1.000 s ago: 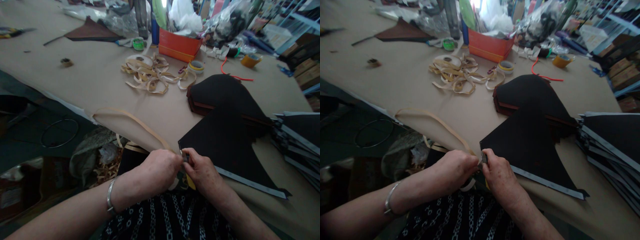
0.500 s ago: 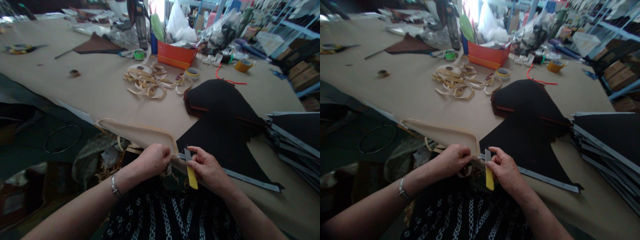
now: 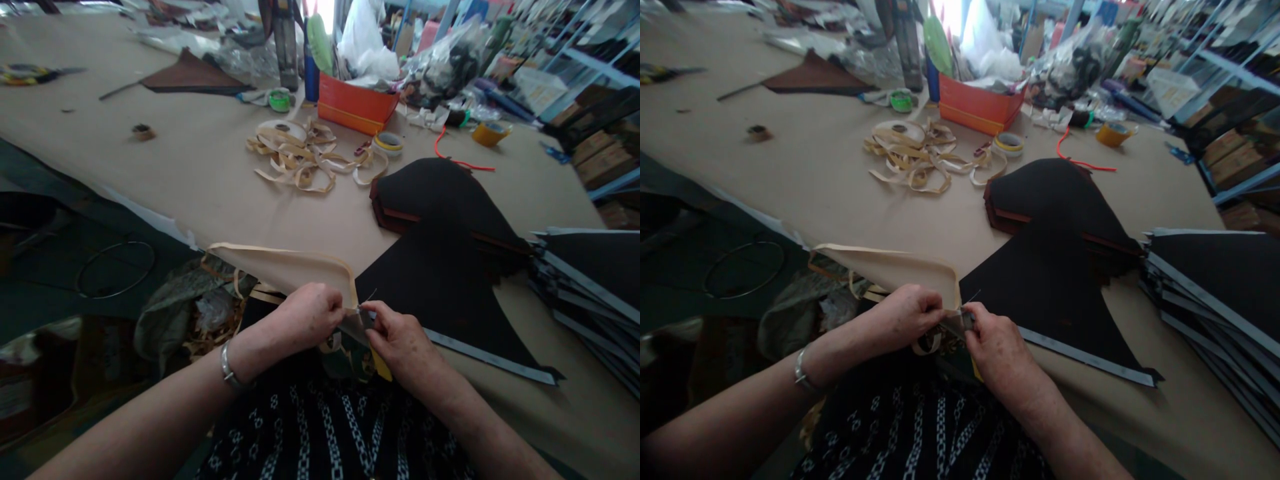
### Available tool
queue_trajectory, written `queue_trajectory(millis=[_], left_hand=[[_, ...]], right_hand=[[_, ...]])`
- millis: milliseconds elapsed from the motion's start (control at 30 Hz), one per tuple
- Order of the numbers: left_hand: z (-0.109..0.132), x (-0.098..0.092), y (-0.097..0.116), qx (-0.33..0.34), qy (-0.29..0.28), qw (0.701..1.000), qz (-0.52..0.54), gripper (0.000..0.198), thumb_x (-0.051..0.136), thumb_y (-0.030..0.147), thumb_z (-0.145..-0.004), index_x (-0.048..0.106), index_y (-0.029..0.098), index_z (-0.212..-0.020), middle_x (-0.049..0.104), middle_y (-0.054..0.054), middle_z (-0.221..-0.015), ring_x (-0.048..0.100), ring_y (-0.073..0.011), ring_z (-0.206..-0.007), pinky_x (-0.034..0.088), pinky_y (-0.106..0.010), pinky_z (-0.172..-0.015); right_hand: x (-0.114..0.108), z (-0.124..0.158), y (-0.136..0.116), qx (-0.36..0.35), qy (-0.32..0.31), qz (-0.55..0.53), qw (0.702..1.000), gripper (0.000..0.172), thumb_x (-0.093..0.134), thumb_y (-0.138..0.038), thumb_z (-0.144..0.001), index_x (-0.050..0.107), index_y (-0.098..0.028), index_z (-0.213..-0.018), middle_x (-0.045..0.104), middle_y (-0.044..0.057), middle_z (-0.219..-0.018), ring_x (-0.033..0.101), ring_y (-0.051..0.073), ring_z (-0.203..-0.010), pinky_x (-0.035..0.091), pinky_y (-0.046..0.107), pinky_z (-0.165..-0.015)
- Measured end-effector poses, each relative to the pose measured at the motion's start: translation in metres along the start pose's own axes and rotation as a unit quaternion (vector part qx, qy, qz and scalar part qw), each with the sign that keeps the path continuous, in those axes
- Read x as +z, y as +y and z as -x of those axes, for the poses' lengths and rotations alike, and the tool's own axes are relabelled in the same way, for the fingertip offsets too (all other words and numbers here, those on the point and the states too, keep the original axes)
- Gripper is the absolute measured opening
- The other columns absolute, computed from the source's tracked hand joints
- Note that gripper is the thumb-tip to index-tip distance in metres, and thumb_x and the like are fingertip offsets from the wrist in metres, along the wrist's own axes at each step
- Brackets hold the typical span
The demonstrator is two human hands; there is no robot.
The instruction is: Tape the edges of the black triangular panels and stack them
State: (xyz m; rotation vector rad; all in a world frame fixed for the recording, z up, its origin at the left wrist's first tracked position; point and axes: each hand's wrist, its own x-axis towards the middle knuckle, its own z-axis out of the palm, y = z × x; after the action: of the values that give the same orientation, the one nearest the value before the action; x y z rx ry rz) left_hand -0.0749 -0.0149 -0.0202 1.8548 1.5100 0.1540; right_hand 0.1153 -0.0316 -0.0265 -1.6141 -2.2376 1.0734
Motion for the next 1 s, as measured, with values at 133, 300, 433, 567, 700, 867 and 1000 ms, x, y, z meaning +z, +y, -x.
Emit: queue_trajectory(millis=[133,300,433,567,700,867,1000], left_hand=[[0.003,0.001,0.005,0.013,0.004,1.000,0.021,0.029,0.048,0.026,-0.079,0.048,0.015,-0.052,0.041,0.003,-0.046,0.029,-0.0074,-0.045,0.017,-0.026,-0.047],[0.014,0.004,0.016,0.069,-0.033,0.994,0.074,0.027,0.049,0.023,-0.081,0.050,0.015,-0.054,0.044,0.004,-0.050,0.035,-0.0065,-0.048,0.022,-0.023,-0.047],[0.019,0.008,0.025,0.074,-0.018,0.993,0.094,0.027,0.046,0.019,-0.082,0.048,0.015,-0.055,0.042,0.004,-0.050,0.034,-0.0070,-0.048,0.022,-0.024,-0.047],[0.023,0.011,0.046,0.127,-0.028,0.983,0.131,0.024,0.051,0.018,-0.081,0.048,0.016,-0.057,0.040,0.005,-0.052,0.034,-0.0074,-0.051,0.027,-0.023,-0.051],[0.024,0.011,0.054,0.151,-0.006,0.967,0.205,0.023,0.053,0.018,-0.080,0.050,0.016,-0.057,0.044,0.005,-0.054,0.037,-0.0076,-0.054,0.031,-0.022,-0.053],[0.042,-0.007,0.011,0.041,0.095,0.949,0.299,0.027,0.051,0.031,-0.083,0.054,0.015,-0.060,0.050,0.003,-0.053,0.039,-0.0067,-0.047,0.033,-0.019,-0.046],[0.086,-0.043,-0.036,-0.055,0.234,0.915,0.324,0.027,0.055,0.038,-0.080,0.057,0.016,-0.065,0.058,0.001,-0.056,0.044,-0.0074,-0.046,0.035,-0.019,-0.045]], right_hand=[[0.003,-0.001,-0.004,0.020,-0.007,0.049,0.999,0.027,0.049,-0.013,-0.081,0.057,-0.023,-0.105,0.062,0.000,-0.068,0.058,0.015,-0.061,0.034,0.024,-0.056],[0.003,-0.001,-0.006,0.005,-0.014,0.065,0.998,0.027,0.047,-0.012,-0.083,0.053,-0.023,-0.106,0.065,0.002,-0.076,0.062,0.016,-0.069,0.035,0.023,-0.059],[-0.001,-0.002,-0.008,0.004,-0.033,0.072,0.997,0.027,0.047,-0.011,-0.082,0.053,-0.023,-0.106,0.066,0.002,-0.078,0.063,0.017,-0.073,0.035,0.023,-0.061],[-0.001,-0.005,-0.006,-0.006,-0.056,0.073,0.996,0.020,0.049,-0.014,-0.082,0.054,-0.022,-0.100,0.066,0.002,-0.079,0.062,0.017,-0.073,0.035,0.024,-0.059],[0.002,-0.008,0.006,-0.017,-0.036,0.022,0.999,0.016,0.050,-0.019,-0.082,0.058,-0.021,-0.095,0.064,0.001,-0.076,0.059,0.016,-0.070,0.038,0.024,-0.061],[-0.001,0.005,0.021,-0.013,-0.014,-0.145,0.989,0.046,0.051,-0.027,-0.083,0.049,-0.020,-0.129,0.055,-0.004,-0.066,0.053,0.012,-0.059,0.041,0.023,-0.056],[-0.013,0.024,0.030,0.020,-0.025,-0.178,0.983,0.043,0.053,-0.043,-0.082,0.058,-0.019,-0.118,0.063,0.001,-0.074,0.060,0.016,-0.066,0.048,0.023,-0.058]])
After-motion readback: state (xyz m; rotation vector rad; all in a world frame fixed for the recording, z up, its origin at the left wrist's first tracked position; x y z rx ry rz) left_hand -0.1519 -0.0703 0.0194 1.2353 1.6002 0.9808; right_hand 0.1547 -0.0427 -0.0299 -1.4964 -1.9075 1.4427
